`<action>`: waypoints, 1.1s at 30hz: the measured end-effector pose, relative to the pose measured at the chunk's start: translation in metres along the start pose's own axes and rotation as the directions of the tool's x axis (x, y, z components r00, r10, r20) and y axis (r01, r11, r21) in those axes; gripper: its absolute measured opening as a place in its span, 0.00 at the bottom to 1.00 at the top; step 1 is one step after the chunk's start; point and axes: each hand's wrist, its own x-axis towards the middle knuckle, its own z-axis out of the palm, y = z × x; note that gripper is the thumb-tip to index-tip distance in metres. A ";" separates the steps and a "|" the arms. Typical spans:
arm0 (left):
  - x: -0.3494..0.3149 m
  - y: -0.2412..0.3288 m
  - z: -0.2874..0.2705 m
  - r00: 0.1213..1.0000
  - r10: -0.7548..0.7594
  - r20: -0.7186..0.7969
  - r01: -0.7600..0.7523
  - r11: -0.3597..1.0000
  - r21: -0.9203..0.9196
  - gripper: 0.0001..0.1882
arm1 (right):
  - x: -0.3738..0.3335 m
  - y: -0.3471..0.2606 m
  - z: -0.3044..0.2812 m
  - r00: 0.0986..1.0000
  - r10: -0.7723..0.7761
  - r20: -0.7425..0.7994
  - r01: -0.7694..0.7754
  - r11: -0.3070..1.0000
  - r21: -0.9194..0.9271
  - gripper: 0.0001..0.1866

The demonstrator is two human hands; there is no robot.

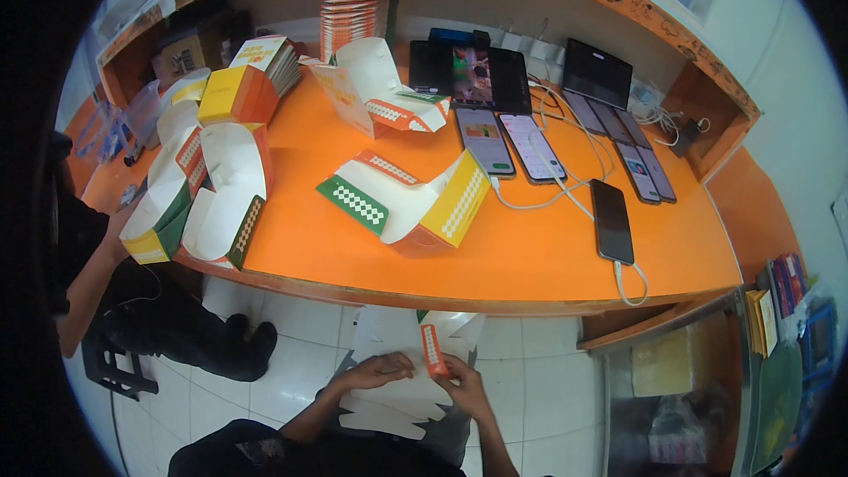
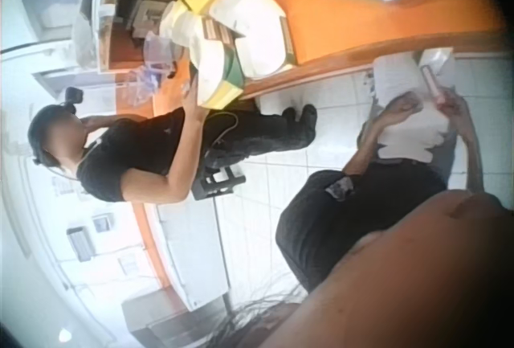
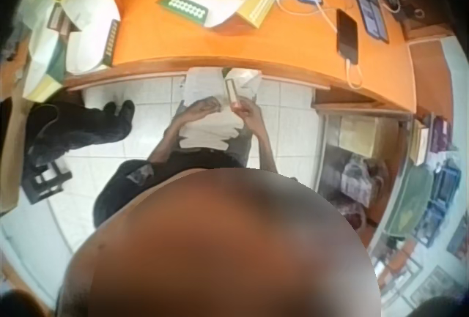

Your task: The person sits on the floor and assembles flat-packed food containers by folding the sides and applying adhesive tabs to secure the shape. They handle multiple containers one at a time, placing finished units on the orange table.

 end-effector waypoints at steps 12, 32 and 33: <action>0.013 -0.029 0.025 0.951 -0.190 -0.244 -0.009 0.773 -0.635 0.12 | 0.029 0.017 0.035 0.991 -0.123 0.044 0.124 0.992 -0.028 0.24; 0.020 -0.032 0.036 0.842 -0.138 -0.521 -0.148 0.871 -0.469 0.13 | 0.039 0.012 0.037 0.915 -0.140 -0.378 0.148 0.989 -0.008 0.14; 0.021 -0.034 0.037 0.833 -0.115 -0.542 -0.153 0.893 -0.424 0.12 | 0.039 0.011 0.034 0.844 -0.235 -0.481 0.167 0.969 -0.180 0.13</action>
